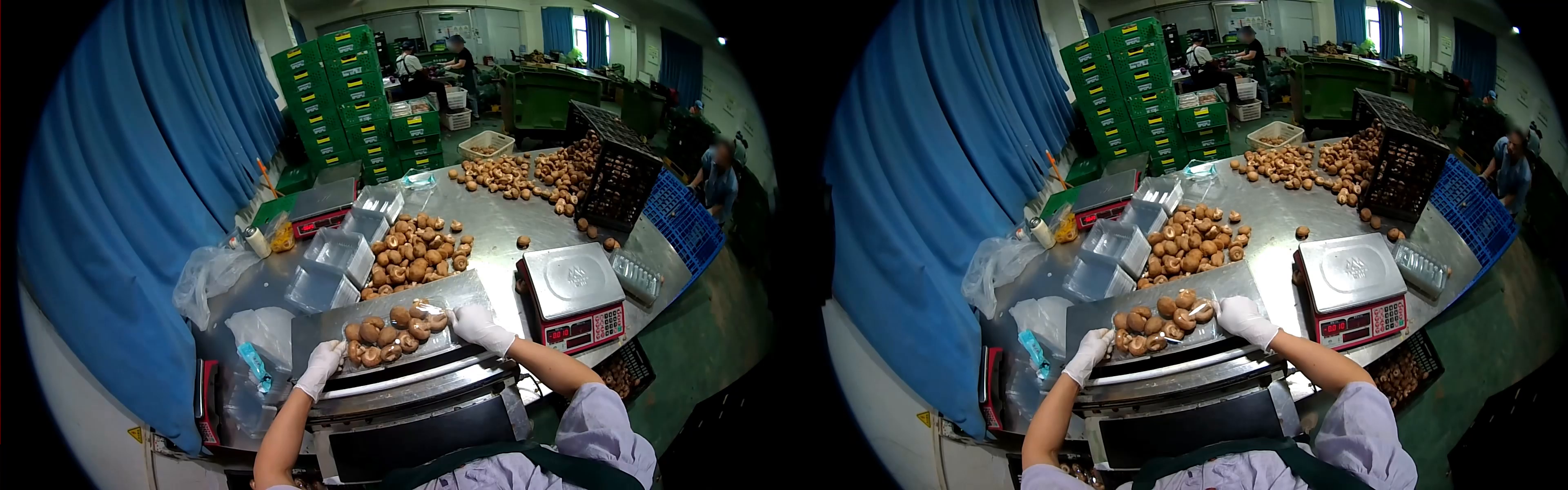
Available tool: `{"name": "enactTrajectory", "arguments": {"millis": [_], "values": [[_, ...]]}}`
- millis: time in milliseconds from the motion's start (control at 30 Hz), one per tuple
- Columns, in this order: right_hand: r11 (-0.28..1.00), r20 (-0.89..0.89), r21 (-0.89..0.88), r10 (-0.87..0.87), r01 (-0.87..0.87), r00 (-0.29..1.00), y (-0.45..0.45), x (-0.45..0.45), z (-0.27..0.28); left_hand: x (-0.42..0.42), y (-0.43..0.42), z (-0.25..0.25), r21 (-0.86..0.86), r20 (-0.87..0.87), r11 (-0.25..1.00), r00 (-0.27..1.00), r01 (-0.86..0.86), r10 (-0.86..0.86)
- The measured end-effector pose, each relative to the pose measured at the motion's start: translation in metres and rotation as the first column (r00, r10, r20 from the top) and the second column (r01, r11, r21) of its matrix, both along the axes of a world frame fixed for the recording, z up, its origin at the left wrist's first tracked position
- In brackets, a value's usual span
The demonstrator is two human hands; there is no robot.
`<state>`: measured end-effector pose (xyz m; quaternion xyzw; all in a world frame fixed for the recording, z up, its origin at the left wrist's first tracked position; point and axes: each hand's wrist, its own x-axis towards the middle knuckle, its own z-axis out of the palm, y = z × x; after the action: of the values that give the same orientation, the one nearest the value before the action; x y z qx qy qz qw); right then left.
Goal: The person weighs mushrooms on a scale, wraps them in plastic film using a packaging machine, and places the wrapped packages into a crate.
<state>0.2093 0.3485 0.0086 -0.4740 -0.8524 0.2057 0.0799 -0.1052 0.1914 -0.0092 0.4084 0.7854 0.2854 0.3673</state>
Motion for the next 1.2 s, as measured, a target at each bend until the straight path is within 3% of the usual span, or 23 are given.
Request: {"name": "enactTrajectory", "arguments": {"millis": [367, 500, 600, 667, 700, 767, 867, 900, 967, 1000, 1033, 1067, 1100, 1133, 1167, 1200], "values": [[1.0, 0.004, -0.008, 0.008, -0.008, 1.0, 0.0, 0.0, -0.002, 0.005, -0.001, 0.008, 0.001, 0.005, 1.0, 1.0, 0.014, -0.014], [0.999, -0.003, -0.037, 0.008, -0.008, 1.0, 0.002, 0.003, 0.0, 0.005, -0.003, 0.008, 0.019, 0.082, 1.0, 0.997, 0.012, -0.014], [0.997, -0.125, -0.066, 0.03, -0.038, 0.992, 0.001, 0.009, 0.004, 0.006, -0.006, 0.014, 0.029, 0.167, 1.0, 0.986, -0.011, 0.006], [0.974, -0.162, -0.224, -0.01, -0.027, 0.987, 0.0, 0.011, 0.01, 0.007, -0.007, 0.014, 0.025, 0.222, 0.999, 0.975, -0.025, 0.019], [0.974, -0.162, -0.223, -0.011, -0.026, 0.987, 0.001, 0.01, 0.007, 0.009, -0.007, 0.011, 0.05, 0.205, 0.998, 0.979, -0.028, 0.017], [0.895, -0.324, -0.445, -0.199, 0.036, 0.925, 0.001, 0.008, -0.005, 0.013, -0.009, 0.006, 0.072, 0.189, 0.997, 0.982, -0.03, 0.016], [0.828, -0.473, -0.561, -0.312, -0.009, 0.824, -0.001, 0.009, -0.017, 0.03, -0.015, 0.01, 0.263, 0.13, 0.947, 0.979, -0.187, 0.157], [0.826, -0.47, -0.563, -0.313, -0.007, 0.825, -0.004, 0.011, -0.024, 0.038, -0.021, 0.012, 0.26, 0.132, 0.947, 0.979, -0.188, 0.158], [0.976, -0.64, -0.218, -0.138, -0.006, 0.756, -0.011, 0.018, -0.036, 0.056, -0.041, 0.019, 0.452, 0.185, 0.851, 0.961, -0.267, 0.204], [0.984, -0.633, -0.178, -0.131, 0.021, 0.763, -0.043, 0.032, 0.01, 0.071, -0.058, 0.022, 0.577, -0.014, 0.796, 0.972, -0.184, 0.235], [0.981, -0.618, -0.19, -0.139, 0.024, 0.774, -0.066, 0.045, 0.023, 0.09, -0.081, 0.029, 0.557, -0.01, 0.801, 0.963, -0.218, 0.269], [0.996, -0.589, -0.092, -0.059, 0.006, 0.806, -0.086, 0.06, 0.012, 0.107, -0.105, 0.024, 0.632, -0.079, 0.751, 0.948, -0.19, 0.307], [0.996, -0.503, -0.094, -0.041, -0.008, 0.863, -0.107, 0.076, 0.002, 0.124, -0.13, 0.022, 0.617, -0.108, 0.761, 0.937, -0.2, 0.333], [0.989, -0.543, -0.133, -0.014, -0.069, 0.84, -0.13, 0.093, -0.014, 0.135, -0.159, 0.01, 0.527, -0.043, 0.81, 0.944, -0.257, 0.328], [0.982, -0.483, -0.151, 0.025, -0.112, 0.875, -0.145, 0.109, -0.049, 0.141, -0.187, -0.012, 0.332, 0.032, 0.88, 0.936, -0.34, 0.35], [0.978, -0.488, -0.184, -0.003, -0.1, 0.873, -0.168, 0.117, -0.053, 0.156, -0.204, -0.021, 0.358, -0.036, 0.894, 0.953, -0.268, 0.3]]}}
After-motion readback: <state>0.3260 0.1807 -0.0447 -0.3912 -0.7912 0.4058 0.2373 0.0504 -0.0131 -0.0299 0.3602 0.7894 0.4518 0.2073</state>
